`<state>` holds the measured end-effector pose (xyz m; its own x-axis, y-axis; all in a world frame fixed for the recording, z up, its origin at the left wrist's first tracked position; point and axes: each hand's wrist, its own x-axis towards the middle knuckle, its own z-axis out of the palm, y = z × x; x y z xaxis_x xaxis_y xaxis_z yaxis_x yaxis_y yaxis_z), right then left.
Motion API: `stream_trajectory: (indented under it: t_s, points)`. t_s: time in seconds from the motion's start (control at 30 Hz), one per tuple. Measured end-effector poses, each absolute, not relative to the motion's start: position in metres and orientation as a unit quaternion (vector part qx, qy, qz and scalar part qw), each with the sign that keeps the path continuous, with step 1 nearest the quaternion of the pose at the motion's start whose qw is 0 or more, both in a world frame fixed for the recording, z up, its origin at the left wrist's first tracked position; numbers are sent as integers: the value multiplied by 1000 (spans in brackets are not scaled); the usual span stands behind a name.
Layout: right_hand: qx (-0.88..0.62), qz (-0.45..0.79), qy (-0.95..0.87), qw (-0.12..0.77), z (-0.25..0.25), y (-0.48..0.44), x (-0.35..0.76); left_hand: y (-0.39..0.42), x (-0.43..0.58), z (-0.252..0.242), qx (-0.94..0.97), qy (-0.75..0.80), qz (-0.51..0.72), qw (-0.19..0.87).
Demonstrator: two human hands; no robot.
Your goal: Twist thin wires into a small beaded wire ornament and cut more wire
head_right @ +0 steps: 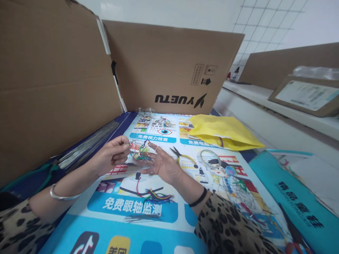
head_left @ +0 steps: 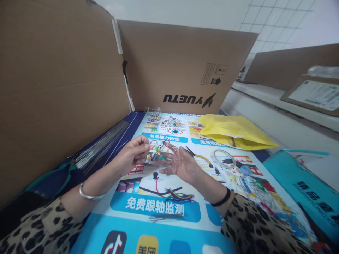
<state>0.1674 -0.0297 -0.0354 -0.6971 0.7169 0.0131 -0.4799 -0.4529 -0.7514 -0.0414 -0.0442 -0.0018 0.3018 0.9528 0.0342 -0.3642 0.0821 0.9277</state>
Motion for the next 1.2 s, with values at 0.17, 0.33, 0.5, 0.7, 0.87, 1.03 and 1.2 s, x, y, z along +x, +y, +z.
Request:
stream_trajectory:
  t_s: [0.17, 0.33, 0.5, 0.7, 0.87, 1.03, 1.2]
  points:
    - [-209, 808, -380, 400, -38, -26, 168, -43, -42, -5, 458, 324, 480, 675]
    - [-251, 771, -396, 432, -40, -23, 167, -38, -48, -6, 469, 347, 480, 655]
    - [-281, 746, -428, 426, -42, -19, 169, -30, -61, -3, 547, 402, 473, 561]
    - [-259, 752, -457, 397, -43, -17, 176, -27, -68, -3, 634, 437, 446, 456]
    - [-279, 730, -480, 398, -45, -15, 177, -26, -68, -1, 642, 428, 450, 450]
    - [-331, 650, -521, 443, -44, -15, 177, -26, -70, 0, 659, 429, 440, 434]
    - [-364, 576, -567, 463, -44, -17, 178, -17, -76, -17, 708, 432, 406, 385]
